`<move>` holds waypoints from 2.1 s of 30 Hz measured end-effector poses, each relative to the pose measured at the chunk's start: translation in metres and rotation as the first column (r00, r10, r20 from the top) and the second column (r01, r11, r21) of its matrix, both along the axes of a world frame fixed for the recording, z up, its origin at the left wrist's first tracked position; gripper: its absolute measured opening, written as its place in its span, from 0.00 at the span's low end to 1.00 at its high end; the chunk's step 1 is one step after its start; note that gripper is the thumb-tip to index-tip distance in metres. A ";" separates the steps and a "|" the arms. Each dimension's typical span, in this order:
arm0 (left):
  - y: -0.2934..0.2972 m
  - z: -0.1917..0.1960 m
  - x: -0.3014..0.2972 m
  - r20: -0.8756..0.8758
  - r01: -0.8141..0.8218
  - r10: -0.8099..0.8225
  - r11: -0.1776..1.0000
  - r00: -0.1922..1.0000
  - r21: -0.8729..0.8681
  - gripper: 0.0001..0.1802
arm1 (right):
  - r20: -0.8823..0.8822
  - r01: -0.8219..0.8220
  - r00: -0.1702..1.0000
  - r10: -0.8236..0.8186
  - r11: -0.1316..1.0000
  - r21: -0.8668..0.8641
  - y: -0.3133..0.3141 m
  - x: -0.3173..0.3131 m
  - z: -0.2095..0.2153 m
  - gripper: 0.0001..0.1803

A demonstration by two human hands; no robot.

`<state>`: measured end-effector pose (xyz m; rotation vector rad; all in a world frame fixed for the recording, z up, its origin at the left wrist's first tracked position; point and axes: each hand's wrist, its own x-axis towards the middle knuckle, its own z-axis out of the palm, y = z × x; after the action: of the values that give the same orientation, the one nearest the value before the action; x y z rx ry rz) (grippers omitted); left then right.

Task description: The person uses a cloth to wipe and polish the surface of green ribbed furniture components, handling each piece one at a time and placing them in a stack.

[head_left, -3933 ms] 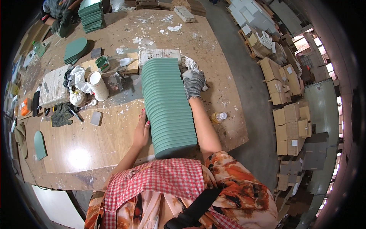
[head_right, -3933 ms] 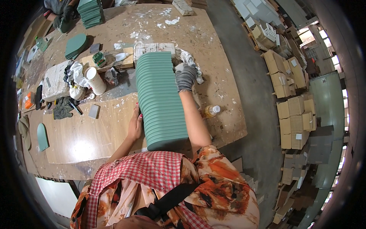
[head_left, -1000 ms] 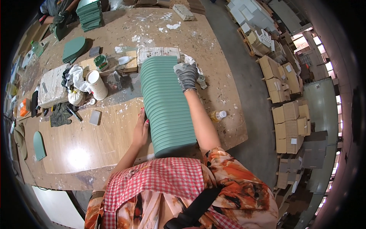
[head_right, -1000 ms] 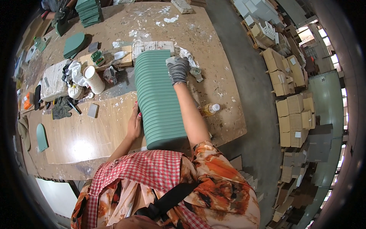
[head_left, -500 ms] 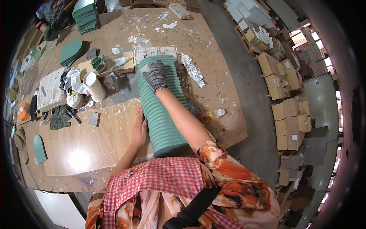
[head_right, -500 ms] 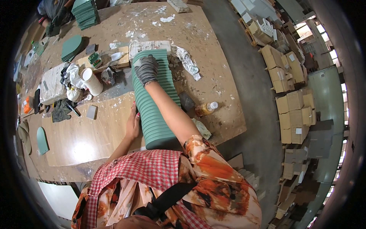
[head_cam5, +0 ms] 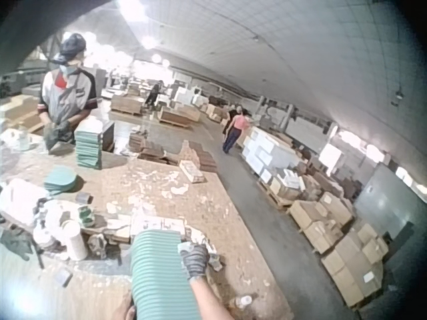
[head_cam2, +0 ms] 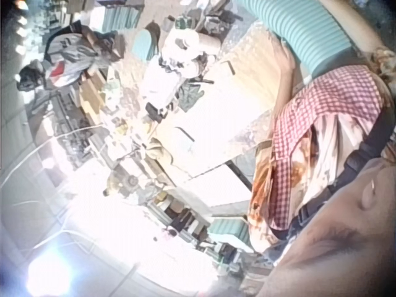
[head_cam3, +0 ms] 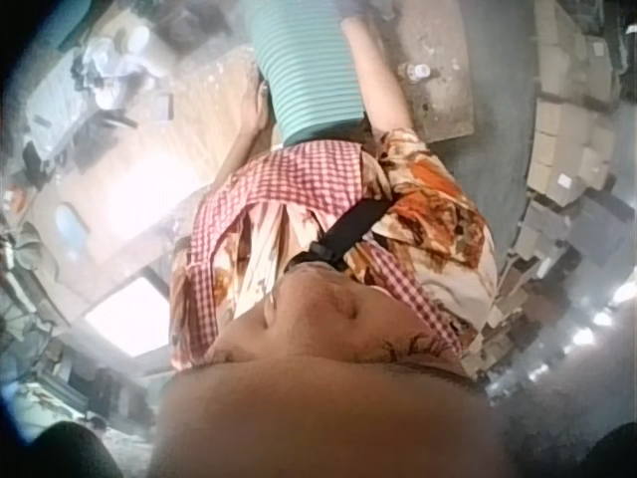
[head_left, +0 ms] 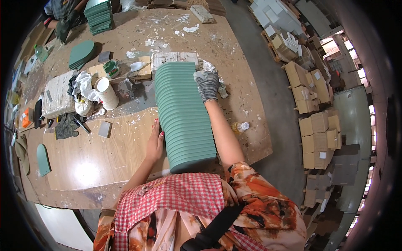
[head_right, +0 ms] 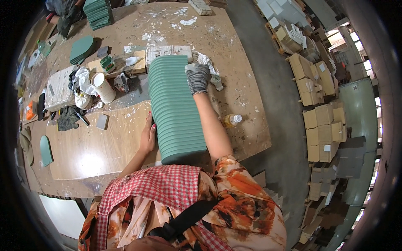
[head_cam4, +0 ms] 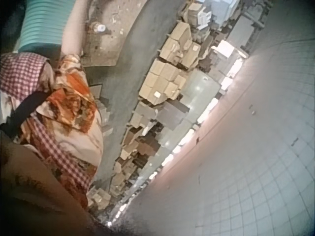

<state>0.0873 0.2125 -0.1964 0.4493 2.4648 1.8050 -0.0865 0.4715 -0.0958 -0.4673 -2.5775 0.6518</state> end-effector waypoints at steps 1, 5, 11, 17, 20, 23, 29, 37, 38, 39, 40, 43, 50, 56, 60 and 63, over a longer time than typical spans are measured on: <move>-0.001 -0.001 0.000 -0.001 0.001 -0.001 1.000 1.000 0.000 0.31 | -0.003 0.014 1.000 -0.014 0.992 -0.126 0.007 0.000 -0.002 0.26; 0.002 0.000 -0.002 -0.010 0.012 -0.011 1.000 1.000 0.006 0.31 | -0.155 -0.134 0.984 0.088 0.940 -0.314 0.039 -0.009 -0.014 0.21; 0.000 0.002 -0.002 0.017 0.017 -0.017 1.000 1.000 0.004 0.31 | -0.030 -0.110 0.994 0.107 0.983 -0.148 0.016 -0.038 -0.024 0.25; -0.001 0.002 0.000 0.029 0.000 0.001 1.000 1.000 -0.015 0.31 | 0.058 -0.148 0.988 0.145 0.988 0.041 -0.053 -0.034 -0.012 0.26; 0.000 0.003 0.000 0.018 0.008 -0.008 1.000 1.000 -0.027 0.31 | 0.063 -0.218 0.976 0.210 0.963 0.160 -0.077 -0.039 -0.007 0.27; 0.001 -0.001 -0.001 0.002 0.004 -0.004 1.000 1.000 -0.026 0.31 | 0.304 -0.263 0.934 0.187 0.937 0.230 -0.105 -0.044 0.013 0.28; 0.001 -0.003 0.000 0.001 -0.005 0.005 1.000 1.000 -0.014 0.31 | 0.403 -0.445 0.856 0.325 0.860 0.251 -0.139 -0.033 0.011 0.20; 0.014 0.001 -0.005 -0.021 0.044 -0.044 0.999 0.999 0.016 0.31 | 0.086 -0.239 0.971 0.224 0.923 0.303 -0.058 -0.047 -0.017 0.26; 0.006 -0.001 -0.002 -0.008 0.017 -0.017 1.000 1.000 0.005 0.31 | 0.095 -0.267 0.963 0.251 0.919 0.289 -0.070 -0.044 -0.012 0.26; -0.002 -0.004 0.000 0.007 -0.009 0.009 1.000 1.000 0.000 0.31 | 0.163 -0.250 0.962 0.220 0.949 0.191 -0.074 -0.040 -0.003 0.26; -0.004 -0.004 0.001 0.010 -0.012 0.012 1.000 1.000 0.008 0.31 | 0.227 -0.198 0.959 0.170 0.974 0.109 -0.067 -0.032 0.010 0.25; 0.000 -0.002 -0.001 -0.012 0.010 -0.010 1.000 1.000 0.019 0.31 | 0.008 -0.090 0.996 0.089 0.994 0.055 -0.028 -0.016 0.011 0.20; 0.002 0.003 -0.003 0.020 0.022 -0.022 1.000 1.000 0.015 0.31 | -0.085 -0.027 0.996 0.041 0.987 0.160 -0.019 -0.025 -0.002 0.19; -0.002 0.003 -0.004 -0.014 0.048 -0.048 0.999 0.999 -0.027 0.31 | 0.206 -0.219 0.963 0.174 0.950 0.221 -0.099 -0.043 -0.003 0.24; 0.006 0.014 -0.002 0.050 0.035 -0.032 0.997 0.998 -0.065 0.31 | 0.247 -0.217 0.953 0.172 0.962 0.164 -0.086 -0.038 0.008 0.25; 0.005 0.002 -0.004 0.028 0.029 -0.027 0.997 0.999 -0.065 0.31 | 0.222 -0.177 0.965 0.141 0.973 0.150 -0.062 -0.041 0.006 0.25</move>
<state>0.0834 0.2176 -0.1945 0.4492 2.4783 1.7026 -0.1271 0.4097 -0.0898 -0.2873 -2.8640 0.4511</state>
